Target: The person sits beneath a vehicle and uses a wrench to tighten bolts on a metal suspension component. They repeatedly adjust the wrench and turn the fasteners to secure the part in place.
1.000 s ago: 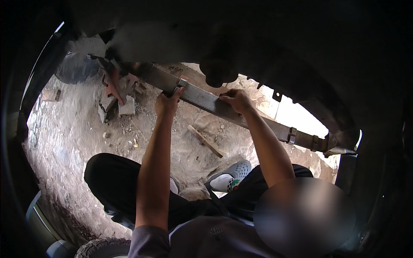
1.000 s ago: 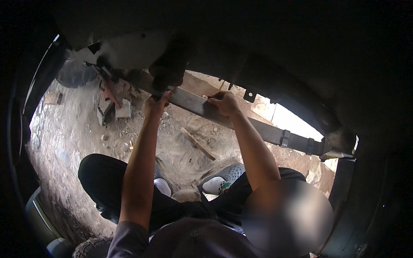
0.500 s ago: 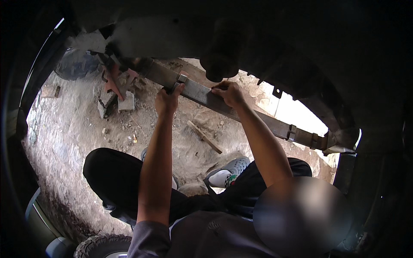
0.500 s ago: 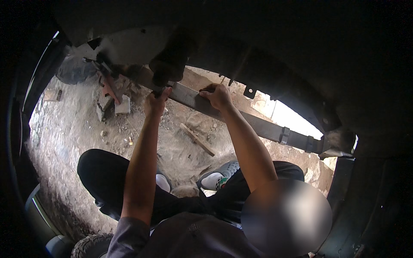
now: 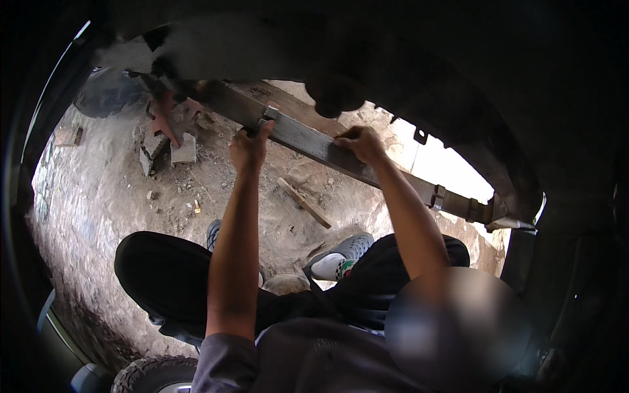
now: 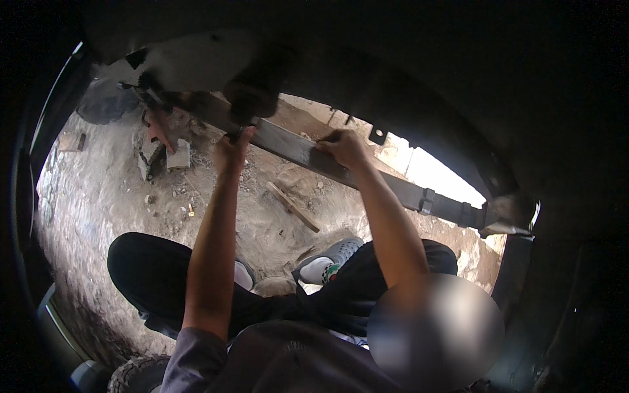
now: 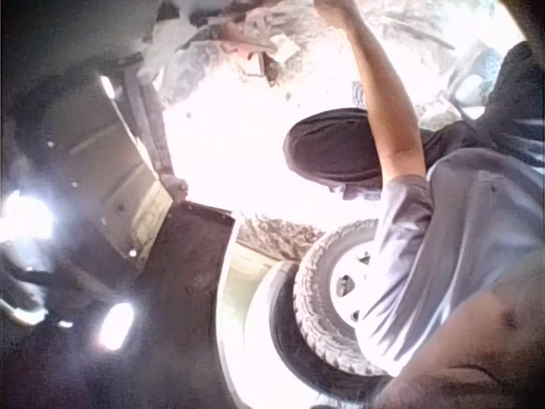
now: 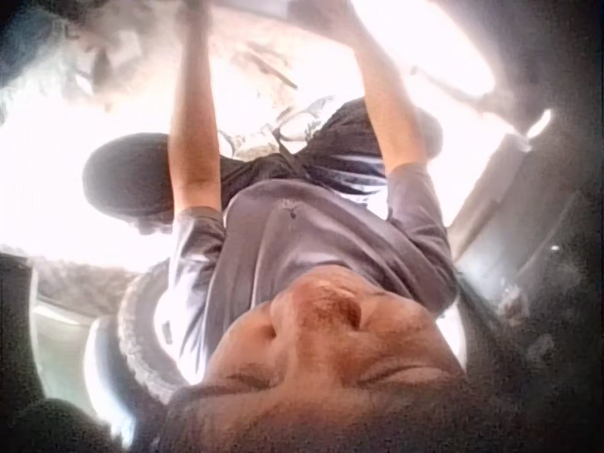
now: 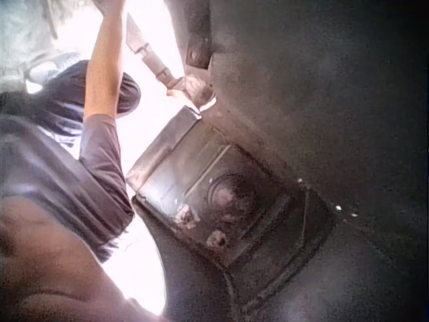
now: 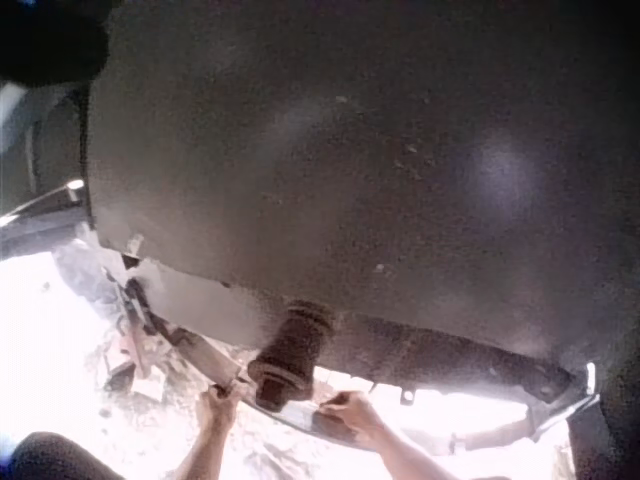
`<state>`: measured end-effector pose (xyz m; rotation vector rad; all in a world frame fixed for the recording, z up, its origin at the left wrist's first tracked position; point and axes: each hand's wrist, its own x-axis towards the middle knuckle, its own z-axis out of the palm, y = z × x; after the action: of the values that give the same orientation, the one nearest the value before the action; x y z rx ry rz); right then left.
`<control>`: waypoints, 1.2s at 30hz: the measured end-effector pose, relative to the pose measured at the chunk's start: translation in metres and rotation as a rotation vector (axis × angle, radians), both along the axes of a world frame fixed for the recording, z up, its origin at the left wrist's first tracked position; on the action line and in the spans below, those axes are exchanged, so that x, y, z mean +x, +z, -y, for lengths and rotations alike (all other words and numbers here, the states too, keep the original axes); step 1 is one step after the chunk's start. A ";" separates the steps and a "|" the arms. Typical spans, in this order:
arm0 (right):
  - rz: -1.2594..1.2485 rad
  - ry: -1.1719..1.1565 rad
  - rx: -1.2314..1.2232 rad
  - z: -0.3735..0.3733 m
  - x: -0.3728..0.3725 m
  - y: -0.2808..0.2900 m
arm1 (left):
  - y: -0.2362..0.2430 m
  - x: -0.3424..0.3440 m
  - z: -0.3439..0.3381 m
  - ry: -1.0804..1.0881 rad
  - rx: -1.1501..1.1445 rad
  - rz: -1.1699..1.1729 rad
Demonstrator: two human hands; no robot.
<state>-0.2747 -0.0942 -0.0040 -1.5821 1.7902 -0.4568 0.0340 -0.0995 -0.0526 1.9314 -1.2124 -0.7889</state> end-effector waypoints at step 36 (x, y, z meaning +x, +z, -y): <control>-0.048 -0.011 -0.027 -0.007 -0.013 0.001 | 0.011 0.004 0.004 -0.059 0.115 0.035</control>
<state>-0.2874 -0.0867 -0.0029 -1.6145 1.8367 -0.4534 0.0380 -0.1037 -0.0421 2.0171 -1.2756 -0.8755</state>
